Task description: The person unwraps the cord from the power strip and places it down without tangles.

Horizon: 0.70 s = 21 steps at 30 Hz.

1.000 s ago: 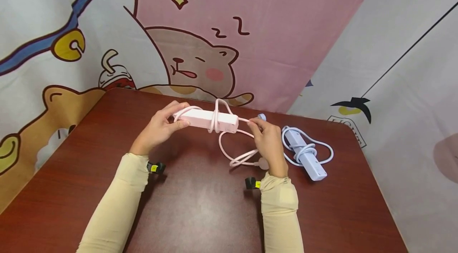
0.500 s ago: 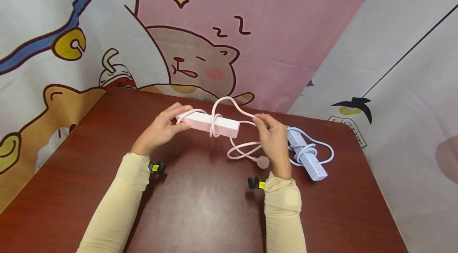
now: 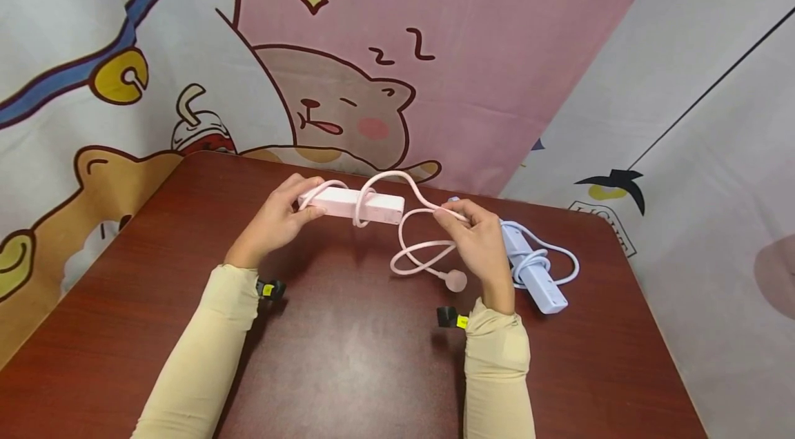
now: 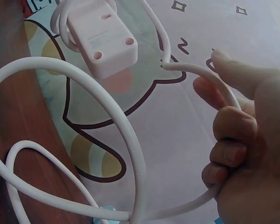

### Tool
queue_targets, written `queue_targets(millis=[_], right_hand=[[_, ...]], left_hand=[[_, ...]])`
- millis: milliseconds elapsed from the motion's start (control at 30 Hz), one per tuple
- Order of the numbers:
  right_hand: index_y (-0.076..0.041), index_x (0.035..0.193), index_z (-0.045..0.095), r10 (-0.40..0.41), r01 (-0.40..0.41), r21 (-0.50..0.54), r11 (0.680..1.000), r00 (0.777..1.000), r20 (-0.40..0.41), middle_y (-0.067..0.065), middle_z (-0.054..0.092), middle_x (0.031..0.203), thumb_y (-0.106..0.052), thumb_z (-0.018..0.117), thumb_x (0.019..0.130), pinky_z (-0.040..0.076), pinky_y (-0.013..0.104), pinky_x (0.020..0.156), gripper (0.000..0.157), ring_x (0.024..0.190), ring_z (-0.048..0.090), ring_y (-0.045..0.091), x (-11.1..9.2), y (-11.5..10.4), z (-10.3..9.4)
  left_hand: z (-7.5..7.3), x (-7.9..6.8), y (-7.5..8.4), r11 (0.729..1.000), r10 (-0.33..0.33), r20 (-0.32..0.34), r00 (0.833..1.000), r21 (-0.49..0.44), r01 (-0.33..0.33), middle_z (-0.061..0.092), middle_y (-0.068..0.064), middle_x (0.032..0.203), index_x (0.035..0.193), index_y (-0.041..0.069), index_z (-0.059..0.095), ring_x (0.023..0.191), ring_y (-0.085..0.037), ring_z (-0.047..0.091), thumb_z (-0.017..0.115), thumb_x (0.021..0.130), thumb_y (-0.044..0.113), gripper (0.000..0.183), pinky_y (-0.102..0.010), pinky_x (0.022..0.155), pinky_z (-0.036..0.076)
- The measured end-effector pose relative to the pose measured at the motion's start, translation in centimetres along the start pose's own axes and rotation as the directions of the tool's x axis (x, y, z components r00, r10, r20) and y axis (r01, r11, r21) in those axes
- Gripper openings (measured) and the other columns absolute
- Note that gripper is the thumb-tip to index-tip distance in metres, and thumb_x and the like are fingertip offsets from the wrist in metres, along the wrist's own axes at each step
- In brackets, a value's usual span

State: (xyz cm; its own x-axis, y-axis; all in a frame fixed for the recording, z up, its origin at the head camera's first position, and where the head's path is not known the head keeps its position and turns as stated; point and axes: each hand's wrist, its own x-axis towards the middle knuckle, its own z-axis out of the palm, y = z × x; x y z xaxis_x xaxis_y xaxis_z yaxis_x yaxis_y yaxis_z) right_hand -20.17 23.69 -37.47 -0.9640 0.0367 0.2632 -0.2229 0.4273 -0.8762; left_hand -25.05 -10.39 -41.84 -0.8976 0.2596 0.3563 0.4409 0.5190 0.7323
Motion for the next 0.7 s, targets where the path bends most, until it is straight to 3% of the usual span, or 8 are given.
queue_targets(millis=[133,433,700], right_hand=[[0.004,0.098,0.074,-0.016,0.016,-0.02,1.0,1.0,0.01,-0.021,0.058,0.062,-0.015,0.074,0.093,0.04,0.02,0.049,0.02,0.055,0.048,0.001,-0.2,-0.5,0.0],[-0.005,0.09,0.077,-0.032,0.037,-0.039,0.999,0.992,0.123,-0.017,0.064,0.07,-0.021,0.08,0.089,0.044,0.022,0.057,0.016,0.064,0.052,0.002,0.1,1.7,-0.3],[-0.01,0.086,0.076,0.026,0.003,-0.127,0.992,0.974,0.223,-0.014,0.054,0.062,-0.025,0.08,0.088,0.04,0.026,0.055,0.016,0.059,0.045,0.004,0.1,2.2,-0.3]], left_hand=[[-0.1,0.0,0.0,1.0,-0.006,-0.047,0.999,0.013,0.006,0.059,-0.008,0.11,0.133,0.012,0.063,0.1,-0.022,0.048,0.075,0.092,0.015,0.043,-0.035,0.082,0.038],[-0.4,-0.1,-0.3,0.999,-0.037,-0.173,0.984,0.004,0.038,0.057,-0.011,0.117,0.137,0.011,0.061,0.106,-0.025,0.047,0.073,0.094,0.017,0.046,-0.037,0.085,0.039],[-0.6,0.0,-0.5,1.0,-0.016,-0.256,0.966,-0.013,0.013,0.056,-0.012,0.112,0.128,0.013,0.064,0.103,-0.026,0.045,0.075,0.092,0.016,0.038,-0.035,0.081,0.035]])
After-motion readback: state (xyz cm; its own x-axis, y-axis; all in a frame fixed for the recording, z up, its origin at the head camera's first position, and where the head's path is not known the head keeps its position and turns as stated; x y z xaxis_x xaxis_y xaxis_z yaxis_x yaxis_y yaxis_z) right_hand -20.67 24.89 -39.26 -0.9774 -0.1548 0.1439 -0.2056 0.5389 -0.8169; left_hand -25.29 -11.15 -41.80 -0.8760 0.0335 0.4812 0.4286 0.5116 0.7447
